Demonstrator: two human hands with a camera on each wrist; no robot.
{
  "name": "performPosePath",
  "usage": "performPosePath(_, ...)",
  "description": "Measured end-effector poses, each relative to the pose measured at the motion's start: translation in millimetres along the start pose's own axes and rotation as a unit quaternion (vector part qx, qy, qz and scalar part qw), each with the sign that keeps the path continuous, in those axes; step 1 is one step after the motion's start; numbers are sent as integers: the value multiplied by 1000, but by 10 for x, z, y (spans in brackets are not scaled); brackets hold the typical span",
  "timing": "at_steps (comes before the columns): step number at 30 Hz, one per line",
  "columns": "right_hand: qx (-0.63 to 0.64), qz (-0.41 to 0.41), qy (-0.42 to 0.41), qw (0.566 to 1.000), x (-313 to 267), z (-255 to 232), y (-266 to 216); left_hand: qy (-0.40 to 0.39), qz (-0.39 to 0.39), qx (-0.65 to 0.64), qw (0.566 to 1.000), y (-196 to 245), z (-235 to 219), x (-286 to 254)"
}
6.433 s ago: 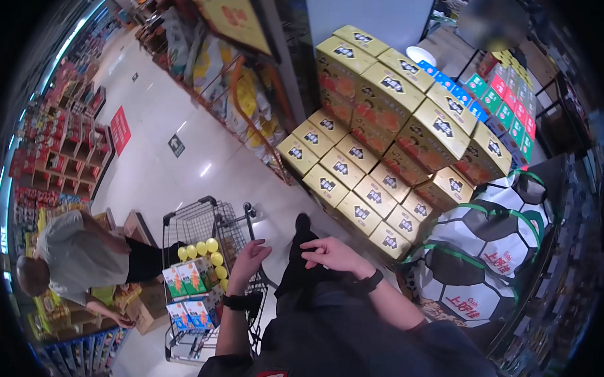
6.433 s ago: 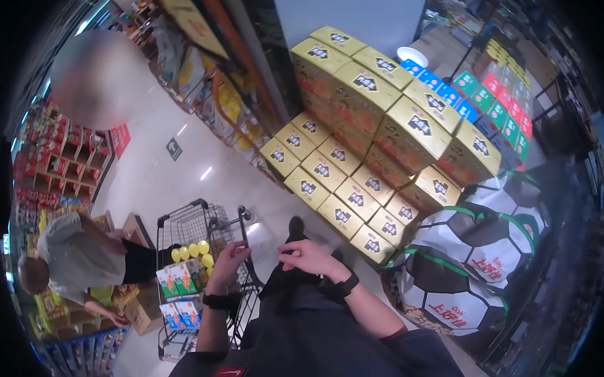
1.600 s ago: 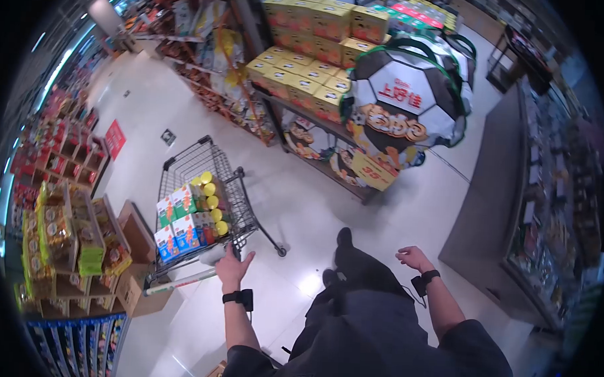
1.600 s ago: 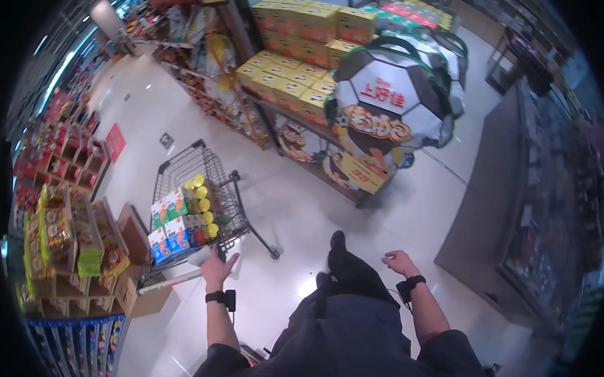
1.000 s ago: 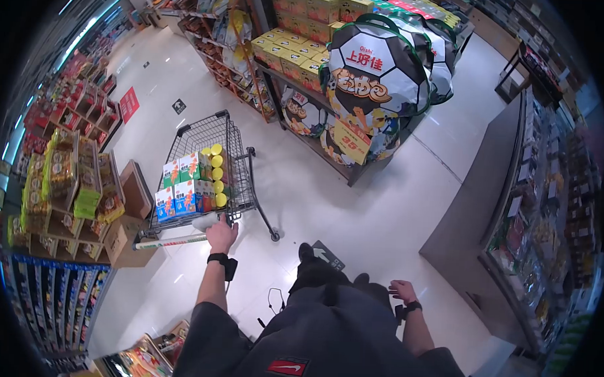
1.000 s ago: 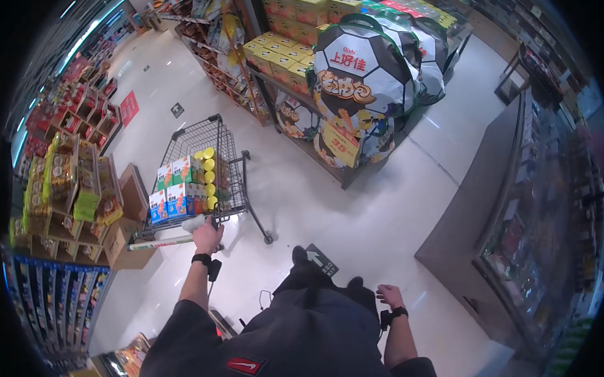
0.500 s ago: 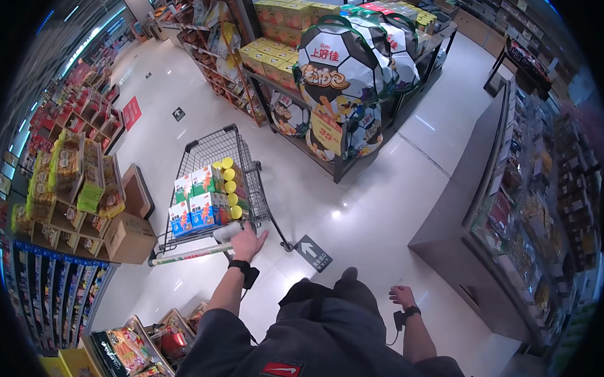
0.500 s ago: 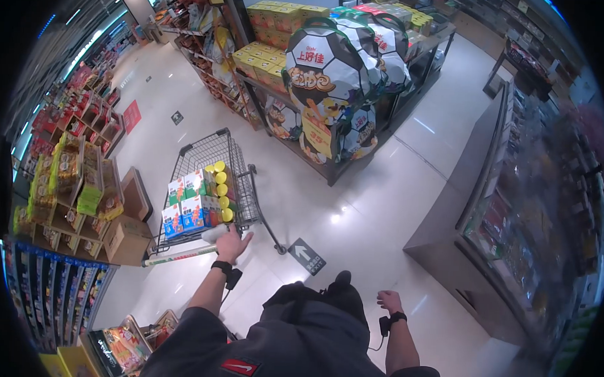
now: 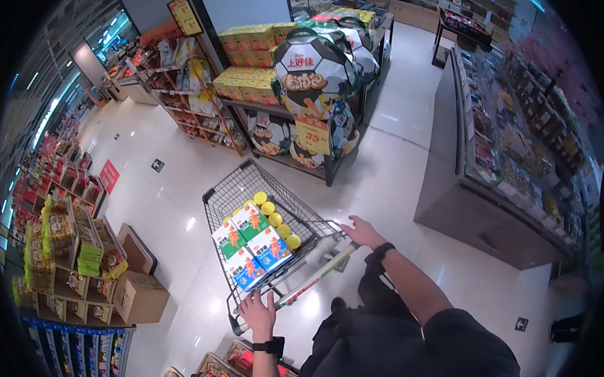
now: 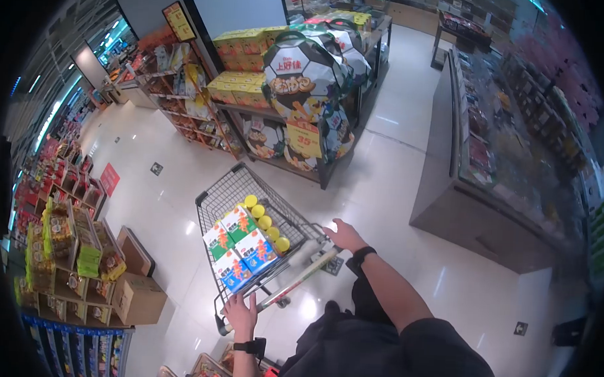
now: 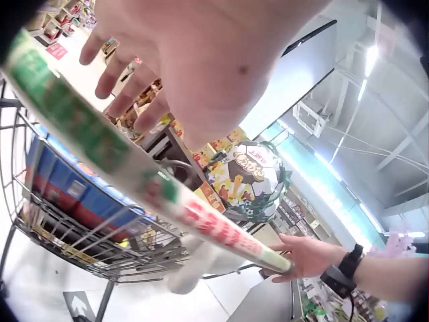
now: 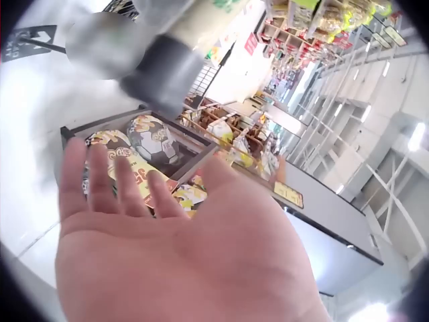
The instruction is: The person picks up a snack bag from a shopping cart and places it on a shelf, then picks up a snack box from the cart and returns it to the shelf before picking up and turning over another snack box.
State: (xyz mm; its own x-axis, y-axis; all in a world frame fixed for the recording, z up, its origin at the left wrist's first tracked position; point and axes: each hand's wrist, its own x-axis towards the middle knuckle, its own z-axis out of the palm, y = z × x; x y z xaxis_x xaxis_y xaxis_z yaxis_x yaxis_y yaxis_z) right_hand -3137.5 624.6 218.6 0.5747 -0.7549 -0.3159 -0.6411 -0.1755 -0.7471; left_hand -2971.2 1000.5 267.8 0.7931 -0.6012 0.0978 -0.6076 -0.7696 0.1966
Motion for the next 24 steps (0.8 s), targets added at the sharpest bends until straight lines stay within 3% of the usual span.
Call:
performPosePath(2,-38,29,1,999,-110,23,16,-32,-33,7,999,-154,193,-229)
performPosePath(4,-172,92,-15,981,-327,-128,55,-42,-37,-40,998,-166,355,-446)
performPosePath(7,-138,71,-14,988,-552,-303,471,-90,-11,-57,994,138,161,-702)
performPosePath(9,-165,82,25,983,-832,-366,574,-59,17,-52,997,189,229,-907)
performPosePath(18,-142,130,106,976,-2018,-383,1150,-180,51,-56,981,198,144,-1329)
performPosePath(24,-151,138,115,972,-2901,-286,1447,-154,128,-61,978,100,126,-1548)
